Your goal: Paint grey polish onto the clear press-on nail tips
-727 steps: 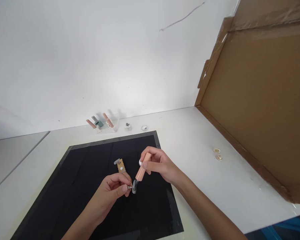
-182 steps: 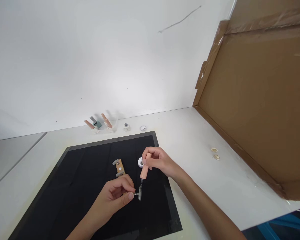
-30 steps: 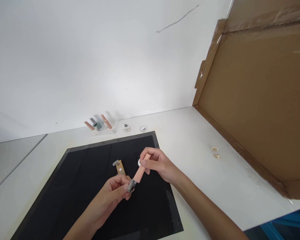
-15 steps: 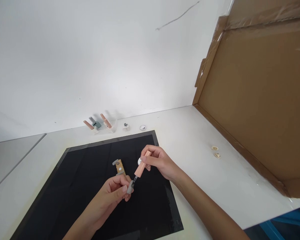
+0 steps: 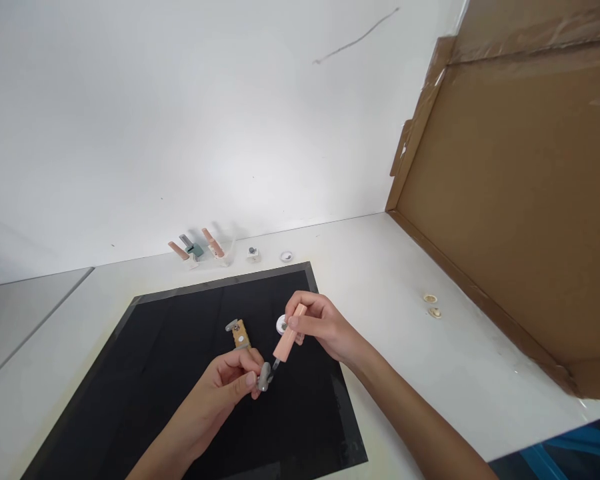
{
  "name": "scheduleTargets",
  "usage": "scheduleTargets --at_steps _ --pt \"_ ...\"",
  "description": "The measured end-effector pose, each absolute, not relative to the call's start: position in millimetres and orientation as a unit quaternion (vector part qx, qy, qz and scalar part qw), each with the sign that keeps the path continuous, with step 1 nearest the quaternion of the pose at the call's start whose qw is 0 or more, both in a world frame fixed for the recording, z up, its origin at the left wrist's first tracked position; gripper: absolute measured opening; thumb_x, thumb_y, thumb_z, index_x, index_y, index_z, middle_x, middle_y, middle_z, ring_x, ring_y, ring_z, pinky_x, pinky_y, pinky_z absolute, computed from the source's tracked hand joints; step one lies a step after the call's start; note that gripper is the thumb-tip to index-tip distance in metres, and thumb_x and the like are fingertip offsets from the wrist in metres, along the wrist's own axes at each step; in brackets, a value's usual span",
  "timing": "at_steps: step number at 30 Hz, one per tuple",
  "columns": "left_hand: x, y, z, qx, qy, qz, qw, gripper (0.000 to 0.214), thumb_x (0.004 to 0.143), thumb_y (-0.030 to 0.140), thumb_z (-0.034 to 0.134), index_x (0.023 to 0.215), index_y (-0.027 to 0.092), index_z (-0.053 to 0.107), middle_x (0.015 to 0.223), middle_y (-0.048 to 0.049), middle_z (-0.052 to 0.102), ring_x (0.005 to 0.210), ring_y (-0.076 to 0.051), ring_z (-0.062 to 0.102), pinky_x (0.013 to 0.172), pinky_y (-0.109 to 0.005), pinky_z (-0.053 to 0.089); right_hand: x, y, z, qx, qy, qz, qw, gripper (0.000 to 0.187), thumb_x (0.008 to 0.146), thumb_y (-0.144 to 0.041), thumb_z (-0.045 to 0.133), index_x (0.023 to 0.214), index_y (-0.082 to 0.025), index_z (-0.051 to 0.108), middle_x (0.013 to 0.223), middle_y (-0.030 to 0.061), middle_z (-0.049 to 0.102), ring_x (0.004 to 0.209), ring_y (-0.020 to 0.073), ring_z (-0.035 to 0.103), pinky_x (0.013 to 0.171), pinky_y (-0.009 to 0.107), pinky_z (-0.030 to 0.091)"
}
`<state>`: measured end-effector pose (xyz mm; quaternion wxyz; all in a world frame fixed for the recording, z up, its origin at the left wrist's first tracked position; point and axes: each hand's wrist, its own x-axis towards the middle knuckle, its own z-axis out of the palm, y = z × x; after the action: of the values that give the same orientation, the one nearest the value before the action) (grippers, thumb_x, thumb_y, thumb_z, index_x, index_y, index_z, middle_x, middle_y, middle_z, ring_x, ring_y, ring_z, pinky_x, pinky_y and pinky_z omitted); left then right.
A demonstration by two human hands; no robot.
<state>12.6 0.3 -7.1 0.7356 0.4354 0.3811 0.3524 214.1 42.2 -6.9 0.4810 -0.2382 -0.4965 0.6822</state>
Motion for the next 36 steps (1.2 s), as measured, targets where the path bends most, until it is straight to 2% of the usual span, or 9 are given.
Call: scheduleTargets --at_steps 7,21,36 --pt "13.4 0.4 -7.4 0.447 0.378 0.347 0.733 0.014 0.072 0.028 0.072 0.067 0.016 0.067 0.071 -0.0006 0.057 0.060 -0.010 0.046 0.059 -0.023 0.035 211.9 40.2 -6.6 -0.228 -0.519 0.684 0.459 0.020 0.074 -0.033 0.070 0.072 -0.016 0.059 0.065 -0.0014 0.050 0.055 0.0098 0.044 0.048 0.022 0.033" --pt "12.2 -0.5 -11.4 0.433 0.350 0.355 0.751 0.009 0.070 0.022 0.074 0.065 0.016 0.069 0.069 -0.0004 0.059 0.061 -0.010 0.051 0.059 -0.023 0.037 212.8 44.2 -8.1 -0.294 -0.476 0.661 0.500 0.018 0.079 -0.032 0.066 0.074 -0.016 0.058 0.060 -0.0017 0.055 0.050 0.0086 0.046 0.051 0.022 0.037" --pt "13.2 1.9 -9.2 0.437 0.402 0.358 0.721 0.013 0.067 0.029 0.075 0.067 0.016 0.071 0.067 -0.0004 0.058 0.061 -0.010 0.046 0.058 -0.022 0.036 214.6 42.3 -7.8 -0.217 -0.471 0.688 0.508 0.017 0.079 -0.029 0.066 0.074 -0.016 0.058 0.058 -0.0023 0.052 0.051 0.0088 0.045 0.049 0.021 0.035"
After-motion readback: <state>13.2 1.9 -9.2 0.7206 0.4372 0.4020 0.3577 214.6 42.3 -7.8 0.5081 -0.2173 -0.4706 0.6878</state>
